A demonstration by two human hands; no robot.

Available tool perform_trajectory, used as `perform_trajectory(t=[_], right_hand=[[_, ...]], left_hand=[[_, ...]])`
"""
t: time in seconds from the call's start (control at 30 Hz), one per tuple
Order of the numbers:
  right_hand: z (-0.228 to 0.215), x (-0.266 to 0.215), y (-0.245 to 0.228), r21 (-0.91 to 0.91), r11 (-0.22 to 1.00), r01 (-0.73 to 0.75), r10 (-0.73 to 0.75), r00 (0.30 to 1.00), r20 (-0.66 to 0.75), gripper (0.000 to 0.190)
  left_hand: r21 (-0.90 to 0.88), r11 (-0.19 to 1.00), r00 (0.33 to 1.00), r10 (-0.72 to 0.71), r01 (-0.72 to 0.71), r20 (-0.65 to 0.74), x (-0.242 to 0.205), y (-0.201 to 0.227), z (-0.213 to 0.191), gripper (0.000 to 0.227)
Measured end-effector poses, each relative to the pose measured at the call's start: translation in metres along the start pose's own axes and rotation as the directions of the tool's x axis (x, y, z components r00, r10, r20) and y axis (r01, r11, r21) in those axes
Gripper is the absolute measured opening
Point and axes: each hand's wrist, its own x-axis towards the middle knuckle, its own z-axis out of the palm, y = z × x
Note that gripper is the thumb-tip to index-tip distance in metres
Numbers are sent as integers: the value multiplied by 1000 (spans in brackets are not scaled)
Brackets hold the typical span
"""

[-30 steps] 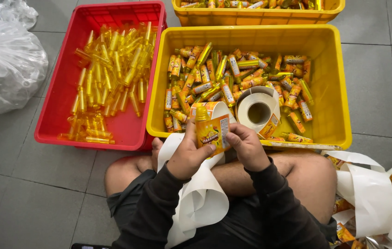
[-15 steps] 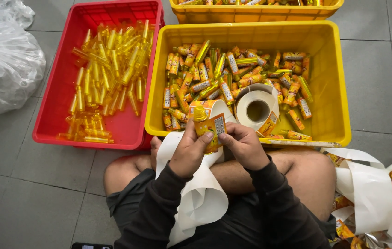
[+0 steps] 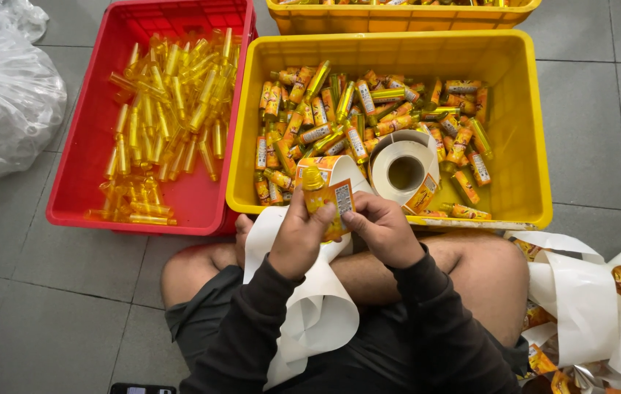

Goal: The person sits on the floor and applies labels from a roll onto small yellow bottles. They pick up a bottle, wrap the label around it, and place the labeled bottle into a yellow crate.

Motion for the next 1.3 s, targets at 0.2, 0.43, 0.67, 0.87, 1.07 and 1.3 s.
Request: perform_trajectory(t=[0.2, 0.43, 0.67, 0.87, 1.07, 1.3], right_hand=[[-3, 0, 8, -20, 1000, -16, 16, 1000, 14, 15], [-6, 1, 10, -27, 999, -45, 45, 999, -11, 14], [-6, 1, 17, -72, 994, -81, 81, 997, 6, 17], [-9, 4, 20, -94, 990, -103, 103, 995, 0, 16], [-6, 6, 22, -119, 987, -109, 110, 994, -4, 17], [-8, 7, 30, -146, 982, -123, 124, 992, -7, 15]], left_hand=[[92, 996, 997, 23, -16, -71, -3, 0, 0, 46], [134, 991, 999, 5, 0, -39, -2, 6, 7, 85], [-8, 999, 996, 30, -31, -82, 5, -3, 6, 41], [86, 996, 1000, 23, -22, -13, 0, -11, -5, 75], [35, 999, 999, -9, 11, -50, 2, -9, -6, 79], [-18, 999, 997, -31, 30, -68, 5, -26, -19, 65]])
